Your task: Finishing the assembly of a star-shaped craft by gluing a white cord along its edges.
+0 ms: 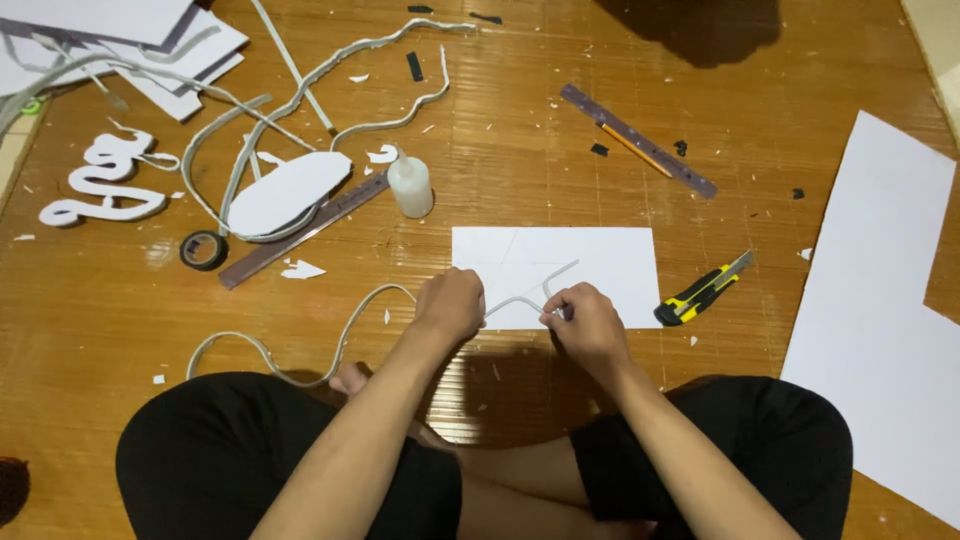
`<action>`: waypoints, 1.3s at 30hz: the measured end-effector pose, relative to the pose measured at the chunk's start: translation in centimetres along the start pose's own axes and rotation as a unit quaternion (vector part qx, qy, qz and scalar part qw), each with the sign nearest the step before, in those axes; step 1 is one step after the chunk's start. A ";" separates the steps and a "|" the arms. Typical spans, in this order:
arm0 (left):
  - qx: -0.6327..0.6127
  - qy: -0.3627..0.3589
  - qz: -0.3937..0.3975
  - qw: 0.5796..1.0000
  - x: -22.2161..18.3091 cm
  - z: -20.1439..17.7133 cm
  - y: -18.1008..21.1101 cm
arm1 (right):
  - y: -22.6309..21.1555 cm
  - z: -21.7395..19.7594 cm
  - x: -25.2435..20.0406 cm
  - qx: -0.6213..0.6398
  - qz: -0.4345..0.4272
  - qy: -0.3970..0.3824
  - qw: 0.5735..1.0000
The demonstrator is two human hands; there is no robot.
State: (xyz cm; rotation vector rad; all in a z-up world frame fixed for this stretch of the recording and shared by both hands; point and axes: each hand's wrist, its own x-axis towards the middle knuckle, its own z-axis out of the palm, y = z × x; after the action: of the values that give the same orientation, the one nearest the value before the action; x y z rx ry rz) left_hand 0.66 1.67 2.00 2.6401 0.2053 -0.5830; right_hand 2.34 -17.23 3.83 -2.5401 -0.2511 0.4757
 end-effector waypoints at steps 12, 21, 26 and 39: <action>0.011 0.039 0.017 0.999 -1.8 -0.4 1.2 | 0.5 0.7 0.4 -0.026 0.050 -0.007 0.998; 0.075 0.078 0.081 0.991 -1.2 -0.2 0.8 | 0.2 0.6 -1.0 -0.064 -0.018 0.031 0.997; 0.094 0.067 0.071 0.991 -0.8 -0.1 0.0 | -1.4 0.5 -2.0 -0.029 0.001 0.021 0.999; 0.085 0.088 0.124 0.985 -1.7 -2.2 -2.4 | -2.7 0.6 -3.5 -0.003 0.008 -0.059 0.998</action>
State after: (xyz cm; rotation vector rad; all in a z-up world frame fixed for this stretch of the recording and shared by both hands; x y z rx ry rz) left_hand -0.62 4.70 3.59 2.8253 -0.1279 -0.2962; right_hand -1.28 -15.65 5.81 -2.5244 -0.2746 0.6323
